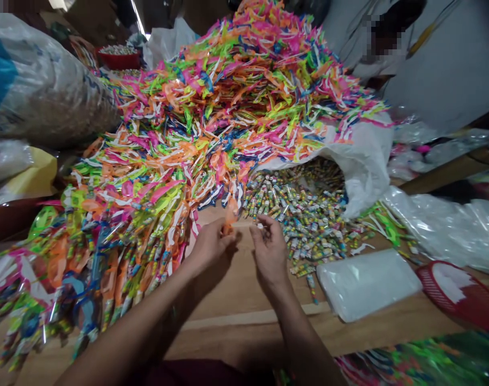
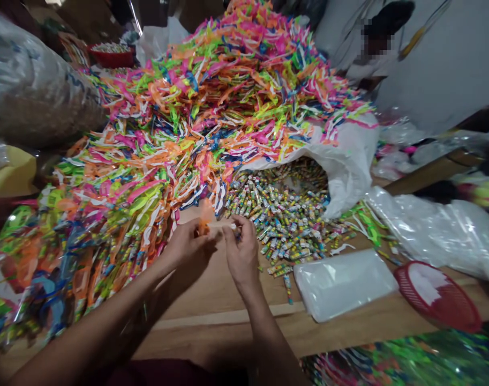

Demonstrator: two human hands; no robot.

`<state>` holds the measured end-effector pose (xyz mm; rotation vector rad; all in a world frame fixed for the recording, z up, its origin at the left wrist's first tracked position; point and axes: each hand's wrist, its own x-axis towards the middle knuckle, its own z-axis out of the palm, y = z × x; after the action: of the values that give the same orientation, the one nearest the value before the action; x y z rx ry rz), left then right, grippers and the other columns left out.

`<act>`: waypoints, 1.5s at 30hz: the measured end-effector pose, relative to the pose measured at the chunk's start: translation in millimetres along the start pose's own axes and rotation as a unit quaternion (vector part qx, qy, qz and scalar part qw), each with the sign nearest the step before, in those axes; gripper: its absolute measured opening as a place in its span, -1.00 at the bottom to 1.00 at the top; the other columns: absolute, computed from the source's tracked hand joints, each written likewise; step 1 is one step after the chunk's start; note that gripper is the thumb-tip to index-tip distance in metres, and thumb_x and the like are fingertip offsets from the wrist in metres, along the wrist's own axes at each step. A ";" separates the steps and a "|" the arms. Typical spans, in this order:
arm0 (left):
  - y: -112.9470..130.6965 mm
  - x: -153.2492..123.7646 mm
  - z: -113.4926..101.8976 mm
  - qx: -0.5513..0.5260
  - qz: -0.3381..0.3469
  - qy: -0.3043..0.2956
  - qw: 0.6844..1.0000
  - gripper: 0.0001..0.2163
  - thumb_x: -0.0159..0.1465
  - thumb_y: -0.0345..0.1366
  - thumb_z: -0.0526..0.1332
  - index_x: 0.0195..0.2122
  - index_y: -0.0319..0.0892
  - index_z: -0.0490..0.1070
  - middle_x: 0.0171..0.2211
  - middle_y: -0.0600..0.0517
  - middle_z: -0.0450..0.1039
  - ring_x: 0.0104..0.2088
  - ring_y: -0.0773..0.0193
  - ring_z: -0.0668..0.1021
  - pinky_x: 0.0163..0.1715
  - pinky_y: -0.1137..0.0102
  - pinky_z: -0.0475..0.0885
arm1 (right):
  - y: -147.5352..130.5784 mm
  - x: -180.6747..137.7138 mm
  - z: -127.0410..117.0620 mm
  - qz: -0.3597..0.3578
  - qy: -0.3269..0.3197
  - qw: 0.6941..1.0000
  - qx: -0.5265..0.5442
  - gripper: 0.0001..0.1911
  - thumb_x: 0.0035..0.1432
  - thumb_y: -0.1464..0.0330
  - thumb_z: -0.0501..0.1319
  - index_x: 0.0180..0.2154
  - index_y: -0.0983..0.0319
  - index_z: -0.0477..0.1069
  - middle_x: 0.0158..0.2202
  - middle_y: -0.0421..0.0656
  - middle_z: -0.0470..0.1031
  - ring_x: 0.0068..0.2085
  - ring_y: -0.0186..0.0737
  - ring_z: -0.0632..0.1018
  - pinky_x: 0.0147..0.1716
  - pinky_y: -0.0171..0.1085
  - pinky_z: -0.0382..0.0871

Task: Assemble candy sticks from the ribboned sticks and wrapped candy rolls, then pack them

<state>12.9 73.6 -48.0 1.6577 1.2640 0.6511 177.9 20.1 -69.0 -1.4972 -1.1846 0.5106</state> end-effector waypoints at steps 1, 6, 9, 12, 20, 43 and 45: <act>2.0 -4.5 -2.4 0.091 0.036 -0.023 0.995 -0.95 0.20 -0.43 0.31 -0.34 -0.15 0.48 -0.38 -0.01 0.57 -0.31 0.14 0.59 -0.32 0.35 0.38 | -0.9 2.8 -2.2 0.025 0.001 1.000 0.015 -0.55 0.31 0.08 0.29 0.13 0.16 0.45 -0.06 -0.07 0.53 -0.10 -0.10 0.55 -0.08 -0.14 0.48; 2.3 -16.6 -9.4 0.223 0.112 -0.050 0.967 -0.88 0.26 -0.43 0.25 -0.20 -0.17 0.54 -0.22 -0.12 0.58 -0.19 0.06 0.61 -0.19 0.28 0.41 | -7.4 6.8 -12.1 0.061 -0.069 0.992 0.082 -0.71 0.25 0.10 0.38 -0.15 0.16 0.57 -0.26 -0.19 0.56 -0.32 -0.22 0.51 -0.29 -0.25 0.44; -1.0 -14.3 -9.6 0.038 0.009 0.052 0.998 -0.77 0.31 -0.17 0.30 -0.11 -0.19 0.50 -0.27 -0.08 0.56 -0.33 0.14 0.60 -0.32 0.32 0.42 | -11.4 -0.5 -12.4 -0.024 -0.030 0.998 0.051 -0.86 0.31 0.21 0.34 -0.18 0.13 0.57 -0.23 -0.19 0.58 -0.27 -0.21 0.53 -0.25 -0.25 0.43; 0.4 -9.9 -8.1 -0.202 -0.118 -0.060 0.970 -0.45 0.25 0.27 0.26 -0.32 -0.23 0.50 -0.52 -0.03 0.48 -0.54 0.23 0.50 -0.54 0.40 0.30 | -15.8 -6.6 -9.9 -0.136 -0.077 0.988 -0.002 -0.90 0.38 0.32 0.27 -0.12 0.10 0.58 -0.23 -0.17 0.59 -0.24 -0.19 0.56 -0.22 -0.22 0.44; 7.2 0.9 2.5 -0.497 -0.141 -0.018 0.856 -0.59 -0.16 -0.18 0.67 -0.46 -0.26 0.51 -0.56 0.05 0.49 -0.55 0.40 0.47 -0.50 0.51 0.39 | -13.1 -13.5 -14.9 -0.141 -0.120 0.981 -0.063 -0.63 0.47 0.35 0.11 0.23 0.12 0.45 0.02 -0.03 0.53 0.05 -0.10 0.56 0.04 -0.12 0.48; 15.9 -11.7 19.3 -0.419 -0.090 0.056 0.902 -0.58 -0.17 -0.06 0.61 -0.48 -0.23 0.50 -0.51 0.02 0.52 -0.49 0.30 0.47 -0.43 0.42 0.35 | -5.3 -21.5 -2.4 0.044 -0.083 0.994 0.051 -0.89 0.20 0.29 0.39 -0.21 0.12 0.60 -0.27 -0.19 0.60 -0.23 -0.15 0.59 -0.18 -0.19 0.48; 14.6 -12.2 16.7 -0.404 -0.074 0.016 0.912 -0.58 -0.11 -0.03 0.59 -0.47 -0.24 0.52 -0.52 0.00 0.51 -0.50 0.30 0.46 -0.44 0.41 0.35 | -2.9 -22.5 1.1 0.097 -0.081 0.989 0.082 -0.75 0.11 0.30 0.44 -0.14 0.13 0.57 -0.31 -0.22 0.59 -0.28 -0.17 0.59 -0.26 -0.22 0.49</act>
<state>29.3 55.7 -40.8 0.8580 0.9318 0.9459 166.7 0.8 -72.9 -1.4573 -1.0961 0.8556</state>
